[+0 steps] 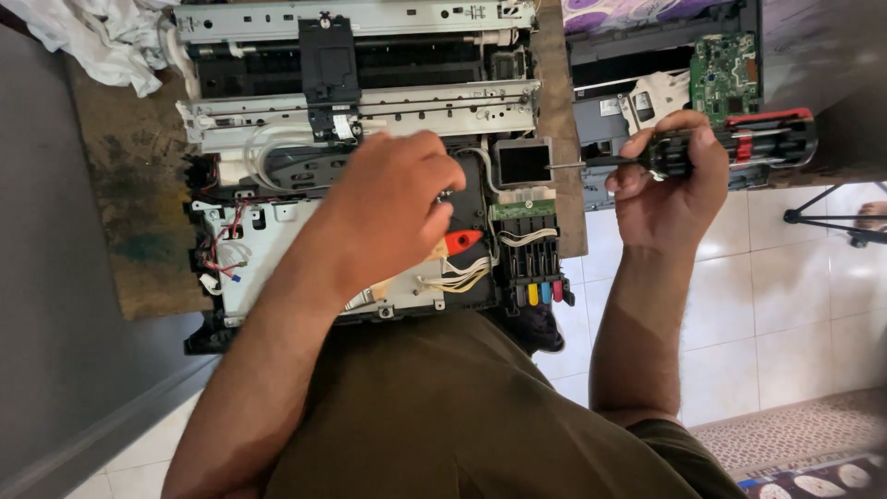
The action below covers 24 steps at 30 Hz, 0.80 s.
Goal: Removing a main circuit board from a printer by unscrewing it, cleaning with a brush, and disconnecting ribbon cables.
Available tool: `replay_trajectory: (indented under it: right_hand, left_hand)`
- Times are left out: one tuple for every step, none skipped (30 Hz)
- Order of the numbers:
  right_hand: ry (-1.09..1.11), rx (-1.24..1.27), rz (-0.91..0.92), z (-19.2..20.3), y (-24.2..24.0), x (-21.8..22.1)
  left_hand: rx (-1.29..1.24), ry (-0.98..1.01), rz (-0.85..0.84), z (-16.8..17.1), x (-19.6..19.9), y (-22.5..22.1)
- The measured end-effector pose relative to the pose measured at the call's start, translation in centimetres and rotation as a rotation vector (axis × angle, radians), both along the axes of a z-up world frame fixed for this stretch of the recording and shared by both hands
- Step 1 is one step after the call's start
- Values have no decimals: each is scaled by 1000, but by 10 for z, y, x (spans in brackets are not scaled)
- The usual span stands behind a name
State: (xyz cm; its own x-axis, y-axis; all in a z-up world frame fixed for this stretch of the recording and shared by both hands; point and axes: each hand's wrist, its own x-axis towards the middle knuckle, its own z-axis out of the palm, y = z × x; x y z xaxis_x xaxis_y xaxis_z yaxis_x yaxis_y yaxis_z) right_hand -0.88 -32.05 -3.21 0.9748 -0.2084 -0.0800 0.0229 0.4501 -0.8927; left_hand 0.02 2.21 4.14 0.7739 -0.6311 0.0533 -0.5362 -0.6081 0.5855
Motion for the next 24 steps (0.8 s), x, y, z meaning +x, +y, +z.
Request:
replay_trajectory:
  right_hand:
    - [1, 0, 1, 12, 9, -2]
    - [-11, 56, 31, 24, 17, -4]
    - [-22, 112, 62, 36, 26, -7]
    - [-25, 112, 66, 37, 29, -7]
    - [-26, 104, 61, 38, 31, -7]
    - [-30, 97, 55, 40, 34, -7]
    - [-35, 97, 57, 40, 37, -4]
    - [-40, 100, 66, 40, 38, -6]
    - [-46, 102, 75, 40, 39, -7]
    - [-45, 101, 77, 41, 40, -8]
    - [-42, 103, 81, 42, 41, -8]
    - [-42, 107, 88, 44, 43, -7]
    - [-43, 107, 94, 44, 45, -8]
    - [-51, 106, 96, 45, 45, -8]
    - [-59, 104, 98, 45, 46, -8]
    - [-57, 104, 94, 44, 45, -9]
    - [-47, 97, 81, 43, 45, -10]
    - [-41, 90, 73, 42, 45, -10]
    - [-41, 91, 72, 40, 43, -10]
    - [-37, 103, 78, 37, 41, -10]
    - [-33, 116, 84, 35, 40, -10]
    - [-32, 118, 84, 36, 40, -11]
    - [-34, 120, 81, 37, 41, -11]
    - [-37, 121, 78, 39, 42, -11]
  left_hand:
    - [0, 1, 1, 3, 1, 3]
    - [39, -63, 32, 6, 0, 7]
    - [79, -126, 64, 9, 0, 10]
    - [79, -128, 68, 7, 1, 11]
    - [145, -91, 59, 6, 1, 11]
    - [212, -56, 49, 4, 2, 12]
    - [212, -60, 52, 4, 4, 10]
    - [232, -102, 47, 2, 3, 7]
    - [253, -144, 43, 0, 2, 4]
    - [251, -143, 45, -6, 3, 0]
    - [258, -145, 33, -11, 5, -3]
    - [268, -148, 24, -16, 6, -6]
    - [268, -149, 29, -20, 5, -7]
    - [309, -208, 28, -23, 4, -9]
    - [349, -266, 27, -26, 5, -11]
    - [349, -264, 22, -27, 5, -12]
    - [354, -264, 12, -27, 5, -14]
    - [360, -266, 5, -27, 6, -14]
    - [360, -267, 5, -26, 6, -15]
    - [386, -245, -13, -24, 6, -15]
    - [412, -223, -31, -23, 6, -15]
    - [414, -222, -32, -22, 6, -15]
    - [429, -198, -37, -21, 6, -16]
    - [442, -176, -42, -20, 6, -16]
